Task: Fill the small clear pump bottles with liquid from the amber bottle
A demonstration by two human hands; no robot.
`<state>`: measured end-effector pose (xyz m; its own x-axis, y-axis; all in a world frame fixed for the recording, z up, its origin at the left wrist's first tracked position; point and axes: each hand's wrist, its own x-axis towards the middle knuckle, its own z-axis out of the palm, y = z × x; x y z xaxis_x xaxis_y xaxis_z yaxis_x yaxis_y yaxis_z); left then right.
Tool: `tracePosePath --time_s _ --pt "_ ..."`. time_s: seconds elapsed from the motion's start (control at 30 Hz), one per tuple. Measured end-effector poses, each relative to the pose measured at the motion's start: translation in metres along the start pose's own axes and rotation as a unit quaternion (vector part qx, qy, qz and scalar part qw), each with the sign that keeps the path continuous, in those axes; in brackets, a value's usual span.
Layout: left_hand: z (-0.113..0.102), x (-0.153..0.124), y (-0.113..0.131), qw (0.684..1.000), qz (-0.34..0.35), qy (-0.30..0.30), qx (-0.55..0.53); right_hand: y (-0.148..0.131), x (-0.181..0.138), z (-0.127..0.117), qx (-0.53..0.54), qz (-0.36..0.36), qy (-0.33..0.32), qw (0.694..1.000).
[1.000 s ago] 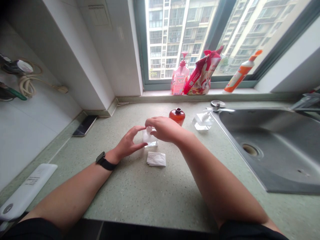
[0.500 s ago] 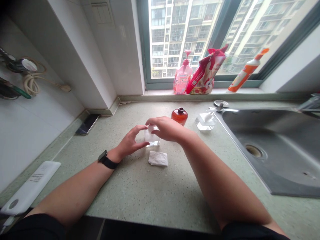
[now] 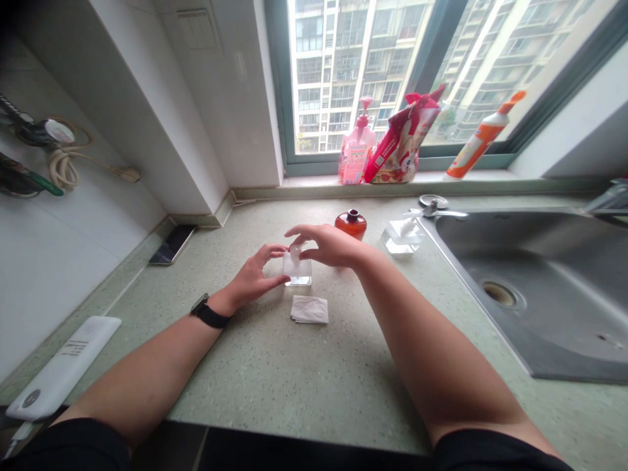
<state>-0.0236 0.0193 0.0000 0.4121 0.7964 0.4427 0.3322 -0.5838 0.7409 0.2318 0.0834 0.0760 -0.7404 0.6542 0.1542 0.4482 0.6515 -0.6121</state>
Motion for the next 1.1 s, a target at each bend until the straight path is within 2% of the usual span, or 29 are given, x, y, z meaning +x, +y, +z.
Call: tracePosePath --time_s 0.57,0.7,1.1 --pt "0.002 0.001 -0.008 0.996 -0.007 -0.039 -0.076 0.015 0.003 -0.001 0.121 -0.028 -0.048 0.991" --pt "0.002 0.000 -0.007 0.996 -0.008 -0.040 -0.077 0.014 0.004 -0.002 0.106 -0.018 -0.038 0.993" --pt "0.004 -0.002 0.001 0.999 0.029 -0.006 0.040 0.003 0.001 -0.006 0.069 0.026 -0.031 0.997"
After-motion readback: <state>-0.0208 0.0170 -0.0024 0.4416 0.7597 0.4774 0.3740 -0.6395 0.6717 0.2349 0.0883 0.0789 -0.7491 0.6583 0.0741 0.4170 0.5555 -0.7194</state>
